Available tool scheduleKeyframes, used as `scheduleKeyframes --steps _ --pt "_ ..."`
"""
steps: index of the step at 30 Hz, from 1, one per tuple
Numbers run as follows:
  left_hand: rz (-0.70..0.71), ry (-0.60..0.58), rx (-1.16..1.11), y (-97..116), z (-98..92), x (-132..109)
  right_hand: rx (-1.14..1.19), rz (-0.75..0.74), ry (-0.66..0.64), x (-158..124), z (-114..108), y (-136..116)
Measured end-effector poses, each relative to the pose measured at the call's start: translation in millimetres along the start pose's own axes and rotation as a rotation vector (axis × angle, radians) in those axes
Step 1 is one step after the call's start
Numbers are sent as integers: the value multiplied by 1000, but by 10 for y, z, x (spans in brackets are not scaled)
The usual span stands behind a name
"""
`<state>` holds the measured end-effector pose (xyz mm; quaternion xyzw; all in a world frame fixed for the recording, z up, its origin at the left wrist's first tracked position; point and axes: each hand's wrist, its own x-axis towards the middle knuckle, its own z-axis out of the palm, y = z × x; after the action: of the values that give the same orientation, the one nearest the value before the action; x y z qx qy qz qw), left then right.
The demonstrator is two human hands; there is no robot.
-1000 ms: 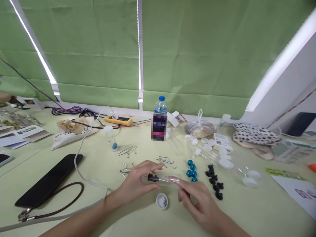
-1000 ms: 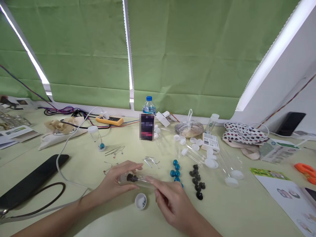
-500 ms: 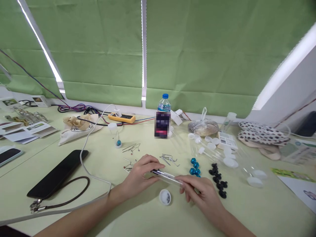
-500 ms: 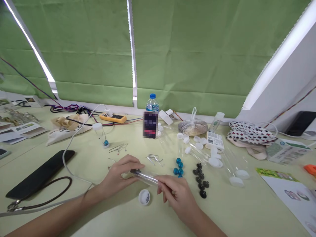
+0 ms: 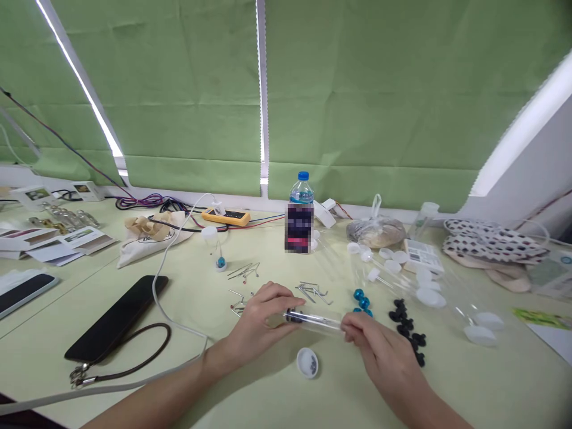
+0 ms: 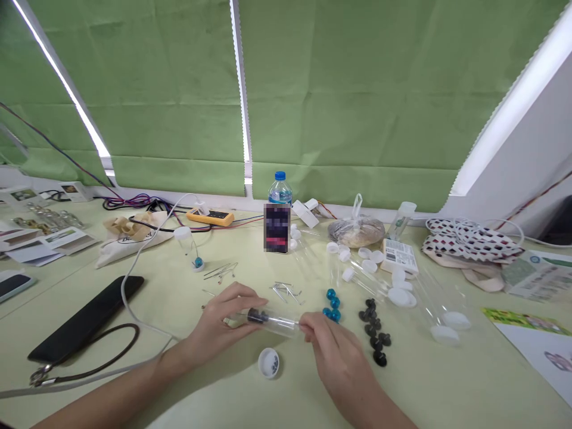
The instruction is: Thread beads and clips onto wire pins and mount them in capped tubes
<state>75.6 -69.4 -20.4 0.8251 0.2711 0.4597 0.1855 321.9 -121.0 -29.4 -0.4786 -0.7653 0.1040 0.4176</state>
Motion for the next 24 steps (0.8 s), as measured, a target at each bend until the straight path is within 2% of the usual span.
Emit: scheduleKeyframes --steps 6,12,18,24 --pt "6 41 70 -74 -60 18 167 229 -47 64 -100 -96" --pt "-44 87 85 -152 -92 37 530 507 -97 181 -117 -132" --pt "-116 43 37 -143 -36 -5 727 612 -142 152 -14 -139" --pt "-253 6 6 -122 -26 -6 762 602 -116 121 30 -98"
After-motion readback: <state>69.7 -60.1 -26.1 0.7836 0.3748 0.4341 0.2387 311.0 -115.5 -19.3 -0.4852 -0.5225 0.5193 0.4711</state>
